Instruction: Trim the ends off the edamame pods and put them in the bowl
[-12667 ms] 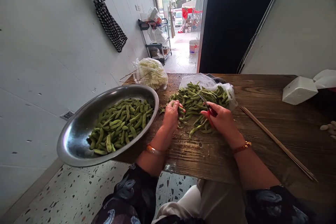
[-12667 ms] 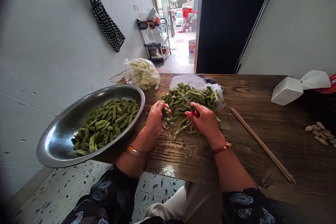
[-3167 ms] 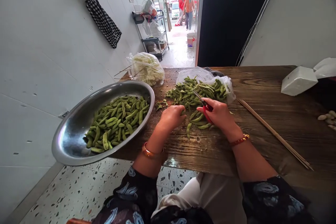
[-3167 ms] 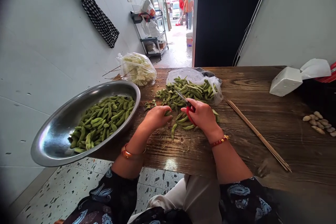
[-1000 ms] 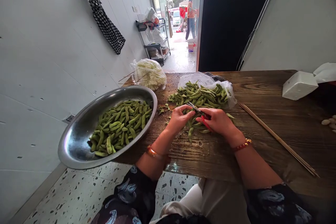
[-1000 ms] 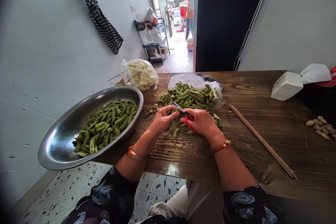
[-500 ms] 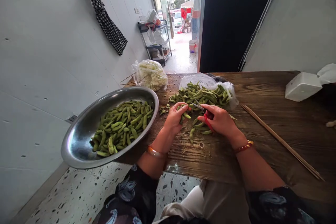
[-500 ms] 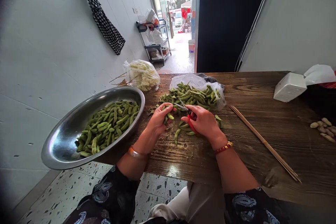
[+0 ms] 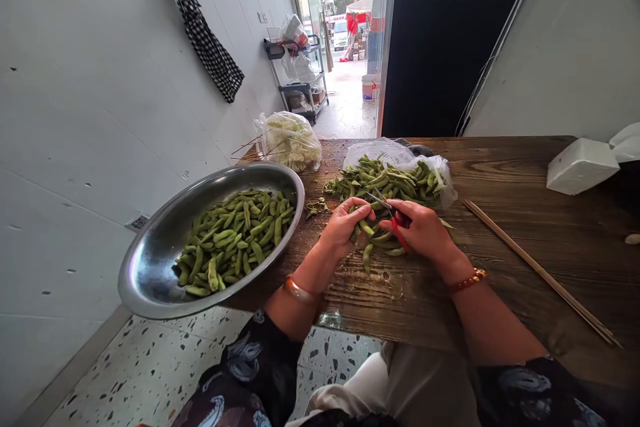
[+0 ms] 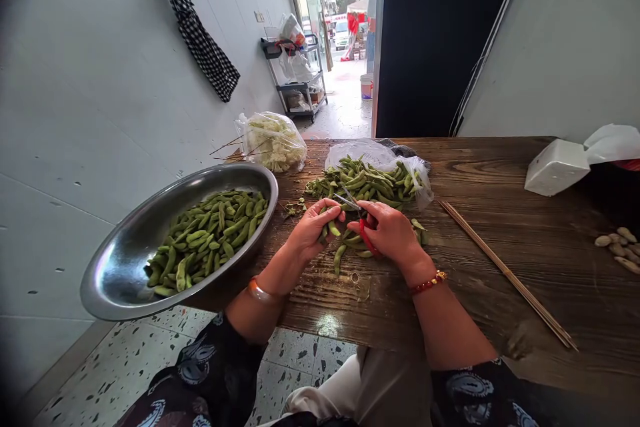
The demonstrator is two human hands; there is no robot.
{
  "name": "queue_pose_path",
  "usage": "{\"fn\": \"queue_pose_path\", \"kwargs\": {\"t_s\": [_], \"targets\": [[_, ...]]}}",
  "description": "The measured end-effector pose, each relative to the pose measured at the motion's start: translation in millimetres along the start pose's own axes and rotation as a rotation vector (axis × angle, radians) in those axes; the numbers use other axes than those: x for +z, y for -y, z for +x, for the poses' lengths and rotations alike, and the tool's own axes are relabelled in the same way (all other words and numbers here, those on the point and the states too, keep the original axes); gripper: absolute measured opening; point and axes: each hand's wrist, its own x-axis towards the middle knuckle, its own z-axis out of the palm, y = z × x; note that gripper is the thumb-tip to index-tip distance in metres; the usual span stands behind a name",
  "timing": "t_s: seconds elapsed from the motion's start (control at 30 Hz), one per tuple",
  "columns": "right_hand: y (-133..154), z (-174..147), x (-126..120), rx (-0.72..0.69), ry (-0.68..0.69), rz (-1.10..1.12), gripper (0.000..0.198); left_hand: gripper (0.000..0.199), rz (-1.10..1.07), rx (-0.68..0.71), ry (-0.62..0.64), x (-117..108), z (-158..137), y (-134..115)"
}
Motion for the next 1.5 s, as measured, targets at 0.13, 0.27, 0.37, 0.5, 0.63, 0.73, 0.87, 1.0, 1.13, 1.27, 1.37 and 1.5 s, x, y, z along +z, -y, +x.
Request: {"fn": "queue_pose_path", "kwargs": {"t_s": [0.13, 0.27, 0.37, 0.5, 0.63, 0.73, 0.87, 1.0, 1.13, 1.27, 1.37, 1.5], "targets": [[-2, 0, 1, 0.005, -0.028, 0.01, 0.044, 0.036, -0.002, -0.001, -0.028, 0, 1, -2], [-5, 1, 0, 0.096, -0.105, -0.003, 0.051, 0.037, -0.079, 0.051, -0.139, -7, 7, -5], [-7, 2, -2, 0.146, -0.158, 0.007, 0.055, 0.039, -0.101, 0.087, -0.213, -14, 13, -6], [-5, 2, -3, 0.151, -0.144, 0.005, 0.056, 0.039, 0.06, 0.094, -0.225, -16, 15, -1], [-2, 3, -2, 0.147, -0.149, -0.015, 0.054, 0.019, 0.537, 0.257, -0.232, -17, 18, 5], [-1, 3, -2, 0.137, -0.156, -0.023, 0.053, 0.011, 0.872, 0.374, -0.276, -20, 24, 10], [-1, 3, -2, 0.119, -0.146, -0.021, 0.053, 0.012, 1.035, 0.351, -0.299, -20, 30, 16], [0, 3, -1, 0.114, -0.121, -0.02, 0.052, 0.013, 1.169, 0.28, -0.341, -13, 29, 18], [-1, 3, 0, 0.103, -0.113, -0.034, 0.051, 0.011, 1.324, 0.223, -0.332, -7, 28, 18], [-2, 2, 1, 0.1, -0.104, -0.04, 0.051, 0.008, 1.393, 0.22, -0.294, -6, 29, 19], [-3, 1, 2, 0.105, -0.081, -0.045, 0.051, 0.008, 1.456, 0.222, -0.258, -7, 28, 22], [-5, -1, 3, 0.11, -0.083, -0.064, 0.055, 0.009, 1.508, 0.24, -0.193, -8, 25, 24]]}}
